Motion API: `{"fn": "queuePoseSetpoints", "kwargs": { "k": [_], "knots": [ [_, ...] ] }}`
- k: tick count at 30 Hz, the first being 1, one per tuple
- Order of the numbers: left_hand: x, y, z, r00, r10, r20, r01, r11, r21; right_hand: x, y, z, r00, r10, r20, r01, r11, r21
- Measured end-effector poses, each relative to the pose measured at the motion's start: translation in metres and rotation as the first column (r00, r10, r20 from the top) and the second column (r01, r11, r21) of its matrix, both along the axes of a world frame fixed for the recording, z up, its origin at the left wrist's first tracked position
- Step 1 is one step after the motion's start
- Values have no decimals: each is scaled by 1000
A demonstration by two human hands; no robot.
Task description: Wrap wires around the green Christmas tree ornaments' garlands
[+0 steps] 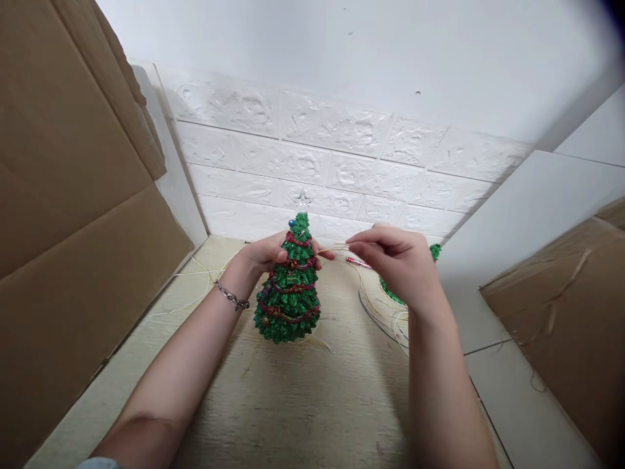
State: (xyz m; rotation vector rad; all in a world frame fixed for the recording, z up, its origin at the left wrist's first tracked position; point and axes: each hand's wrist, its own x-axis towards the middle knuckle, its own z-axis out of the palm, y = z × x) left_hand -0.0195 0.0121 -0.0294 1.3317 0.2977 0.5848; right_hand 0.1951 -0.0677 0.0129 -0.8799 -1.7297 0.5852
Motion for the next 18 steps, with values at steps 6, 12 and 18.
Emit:
{"fn": "queuePoseSetpoints", "kwargs": {
  "k": [6, 12, 18],
  "knots": [
    [-3, 2, -6, 999, 40, 7, -39, 995, -94, -15, -2, -4, 936, -136, 324, 68, 975, 214],
    [-4, 4, -1, 997, 69, -16, -70, 996, -62, -6, -1, 0, 920, -230, 316, 148, 953, 264],
    [8, -2, 13, 903, 418, -100, -424, 905, -39, -18, 10, -13, 963, -170, 211, 147, 982, 120]
  ]
}}
